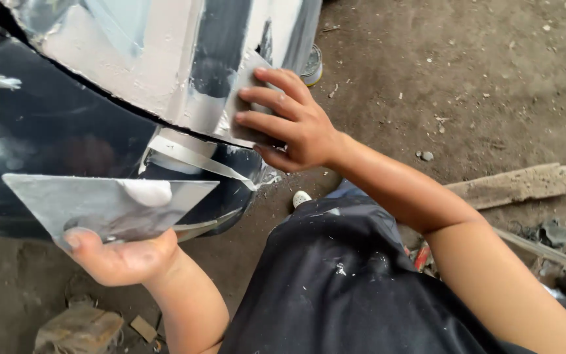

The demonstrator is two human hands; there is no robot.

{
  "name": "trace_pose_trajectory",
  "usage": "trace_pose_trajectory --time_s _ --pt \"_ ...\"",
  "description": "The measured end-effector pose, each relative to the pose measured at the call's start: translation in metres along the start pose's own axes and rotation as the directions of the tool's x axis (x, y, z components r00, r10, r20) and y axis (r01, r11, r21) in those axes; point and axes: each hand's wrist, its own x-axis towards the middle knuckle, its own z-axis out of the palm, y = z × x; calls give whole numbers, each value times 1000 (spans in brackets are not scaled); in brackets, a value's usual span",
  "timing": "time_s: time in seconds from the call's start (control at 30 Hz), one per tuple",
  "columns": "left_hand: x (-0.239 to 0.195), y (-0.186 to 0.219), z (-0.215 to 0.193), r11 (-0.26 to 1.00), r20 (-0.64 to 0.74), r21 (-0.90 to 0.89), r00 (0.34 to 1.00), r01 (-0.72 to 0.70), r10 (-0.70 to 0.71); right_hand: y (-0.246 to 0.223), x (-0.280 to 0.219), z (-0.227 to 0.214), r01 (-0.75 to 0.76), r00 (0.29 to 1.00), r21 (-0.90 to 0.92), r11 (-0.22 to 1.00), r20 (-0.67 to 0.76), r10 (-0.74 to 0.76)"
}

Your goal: The person applies a white body filler to a car's front bumper using a metal spreader. They repeatedly scoop the filler from a larger putty knife and smooth it onto the vehicle's surface, working on the area around the headlight and the lower bumper edge.

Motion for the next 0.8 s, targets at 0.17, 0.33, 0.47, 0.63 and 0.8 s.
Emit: trace_pose_trajectory --time_s 0.17,0.33,0.47,0.63,0.8 --pt "18 38 35 853 -39 -431 938 294 -344 15 32 3 223 975 -85 971 28 -222" --pt "9 31 26 790 -118 -505 879 348 -462 26 33 22 297 955 -71 952 -2 -298" --pt "9 32 26 784 -94 -507 881 358 -463 24 38 36 258 963 -83 962 -55 -263" --pt "12 37 26 773 -80 -514 876 372 -475 25 42 41 238 969 -61 969 -55 -241" --pt "12 32 24 761 -64 -525 874 381 -481 27 43 43 221 973 -83 972 -53 -226"
